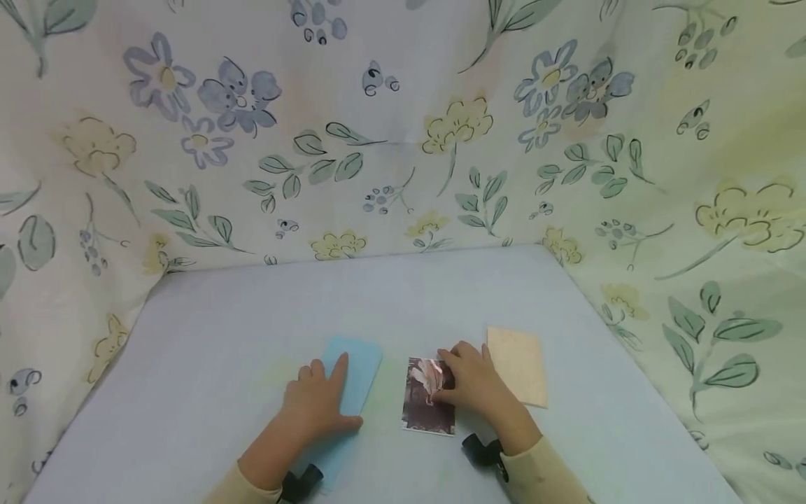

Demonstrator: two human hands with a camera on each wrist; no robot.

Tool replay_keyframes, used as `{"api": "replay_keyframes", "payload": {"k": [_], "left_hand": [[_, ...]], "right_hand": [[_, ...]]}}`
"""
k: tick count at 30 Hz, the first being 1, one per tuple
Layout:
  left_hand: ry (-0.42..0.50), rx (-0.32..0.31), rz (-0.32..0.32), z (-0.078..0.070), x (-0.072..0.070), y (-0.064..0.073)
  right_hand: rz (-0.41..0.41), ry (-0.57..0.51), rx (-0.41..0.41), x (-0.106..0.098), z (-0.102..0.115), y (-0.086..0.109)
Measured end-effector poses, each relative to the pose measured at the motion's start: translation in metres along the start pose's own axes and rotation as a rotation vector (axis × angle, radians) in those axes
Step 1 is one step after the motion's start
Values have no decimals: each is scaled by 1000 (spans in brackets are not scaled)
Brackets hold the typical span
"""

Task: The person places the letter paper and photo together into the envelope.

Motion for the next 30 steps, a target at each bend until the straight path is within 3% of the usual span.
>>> {"api": "replay_keyframes", "payload": {"k": [6,14,24,30], "left_hand": [[63,107,108,7,-12,9],[124,156,201,16,-13,8],[123,183,165,20,-9,8],[90,177,131,19,-11,6]], "right_hand": [[-20,26,9,-7,0,7],[-48,16,19,-11,-2,5],[-47,-15,68,-3,-8,4],[-39,-51,72,-12,-6,6]]}}
Point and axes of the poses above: each hand's wrist, its own y-axis away from the middle knuckle, its own x-axis out of the palm, z = x × y, the point moved 2 cm from there along -y, towards the middle knuckle, and after that the axes turned 5 degrees about y, right-handed, at the moved point
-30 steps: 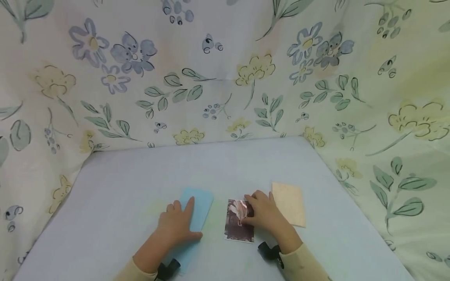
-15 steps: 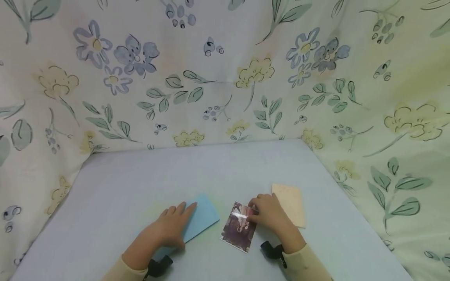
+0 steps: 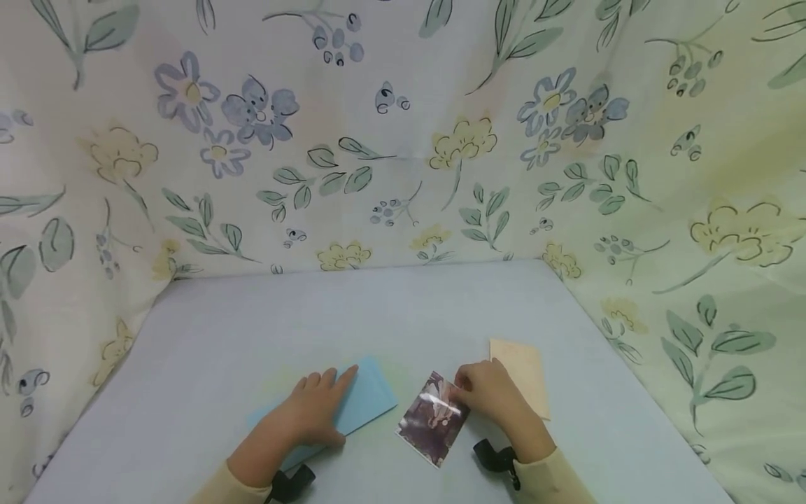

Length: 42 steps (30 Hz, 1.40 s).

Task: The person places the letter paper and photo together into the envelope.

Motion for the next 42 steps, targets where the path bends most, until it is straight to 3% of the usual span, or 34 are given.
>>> {"api": "replay_keyframes", "payload": {"k": [6,13,18,28,37,42], "left_hand": [[-25,68,-40,2,0,-4],[-9,110,-37,5,-1,-7],[14,151,-48,7,-5,-7],[101,124,-26,8,-9,-5],[93,170,-31,7,-7,-5],[70,209,-43,4,-8,-5]], "right_hand": [[-38,-50,-10,-9,-4,6],[-3,-194,35,-17,-16,6],[27,-240,52,-24,-20,5],[76,-446,64,-34,-27,9],[98,-682,67,-41,-36,12],[122,-726,99,-41,-39,11]]}}
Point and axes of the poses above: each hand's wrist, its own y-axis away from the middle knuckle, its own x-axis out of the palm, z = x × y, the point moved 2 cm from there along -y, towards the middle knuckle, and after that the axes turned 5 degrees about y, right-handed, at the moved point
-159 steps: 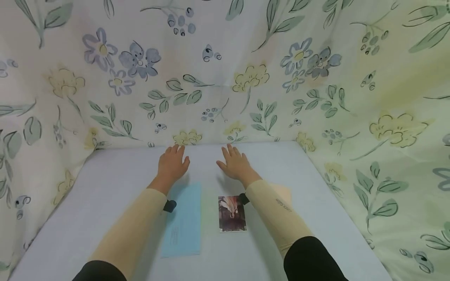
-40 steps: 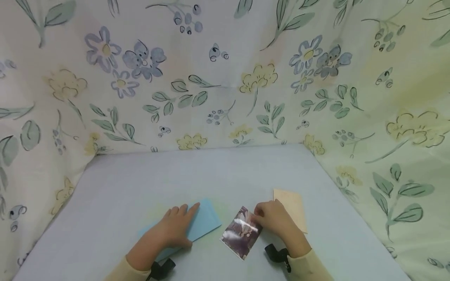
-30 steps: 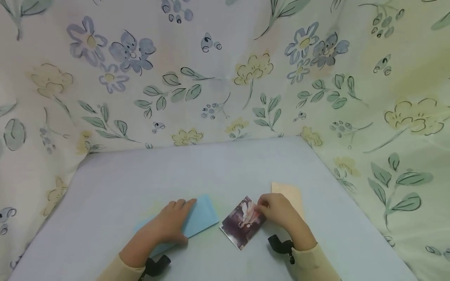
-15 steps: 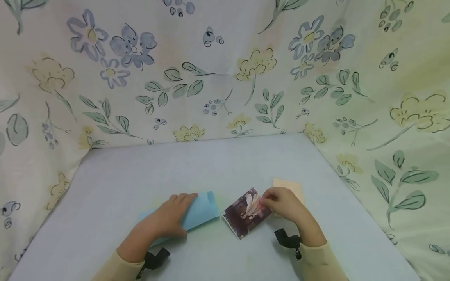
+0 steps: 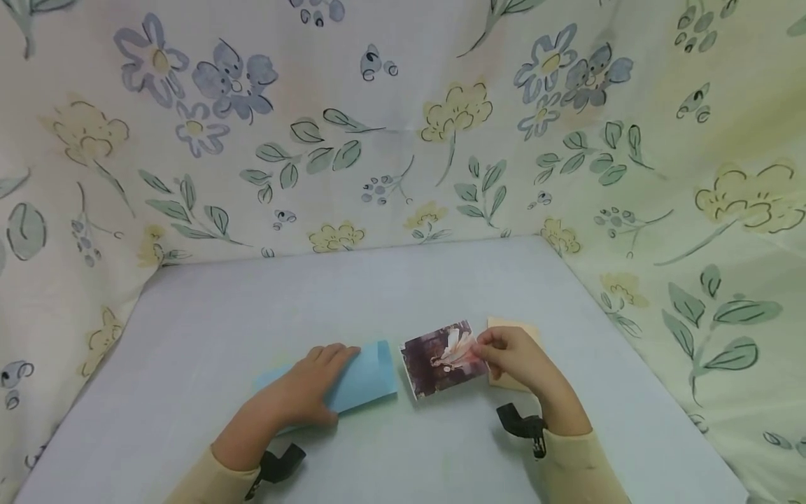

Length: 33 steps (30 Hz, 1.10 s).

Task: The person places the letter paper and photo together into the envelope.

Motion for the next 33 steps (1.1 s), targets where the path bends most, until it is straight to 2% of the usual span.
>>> {"api": "replay_keyframes", "payload": {"k": [8,18,33], "left_hand": [[-5,57,-16,-5,-1,0],[-28,124,-43,-13,-2,2],[-68,129,-75,-16,-3,2]], "right_hand": [[58,-101,54,4,3,-2],[79,-120,67,6,5,-4],[84,-120,78,10,5,-5]]}}
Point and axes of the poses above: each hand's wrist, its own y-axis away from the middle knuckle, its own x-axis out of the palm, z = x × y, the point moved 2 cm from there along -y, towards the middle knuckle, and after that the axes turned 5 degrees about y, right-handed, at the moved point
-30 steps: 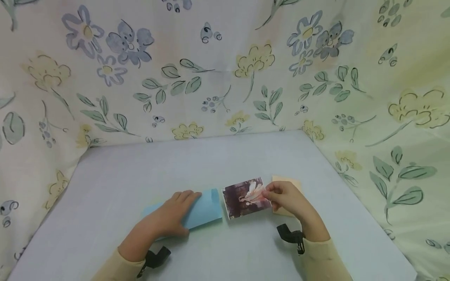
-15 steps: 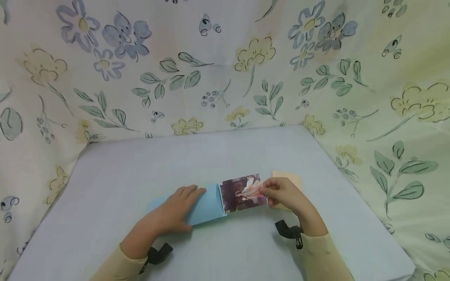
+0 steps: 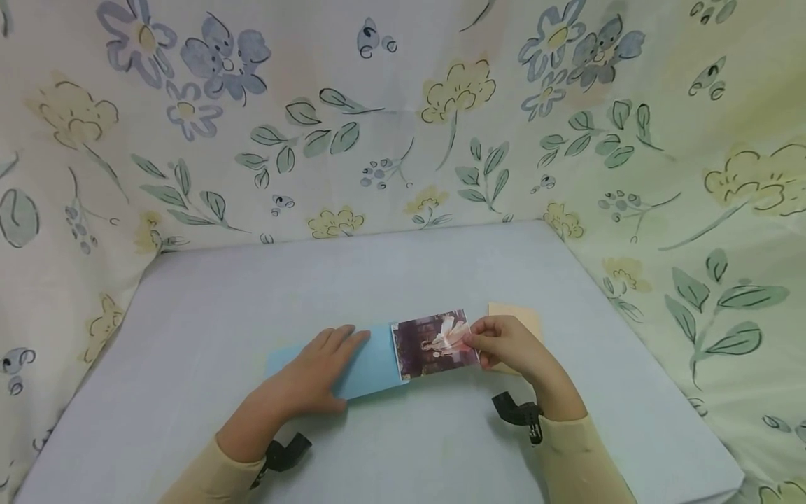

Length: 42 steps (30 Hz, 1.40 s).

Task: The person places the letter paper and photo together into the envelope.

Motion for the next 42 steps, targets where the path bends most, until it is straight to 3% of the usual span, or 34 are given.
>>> {"api": "replay_keyframes", "payload": {"k": [10,28,33,42], "left_hand": [[-35,29,-16,-4,-2,-3],[-26,-1,7,-11,-3,-2],[-32,21,-8,-12,-1,-2],[-8,24,12,-15,1,-2]], "right_hand": [[-38,48,-9,-2,4,0],[45,27,-70,2,9,0],[68,19,-86,6,12,3],[110,92,-139,13,15,5]]}}
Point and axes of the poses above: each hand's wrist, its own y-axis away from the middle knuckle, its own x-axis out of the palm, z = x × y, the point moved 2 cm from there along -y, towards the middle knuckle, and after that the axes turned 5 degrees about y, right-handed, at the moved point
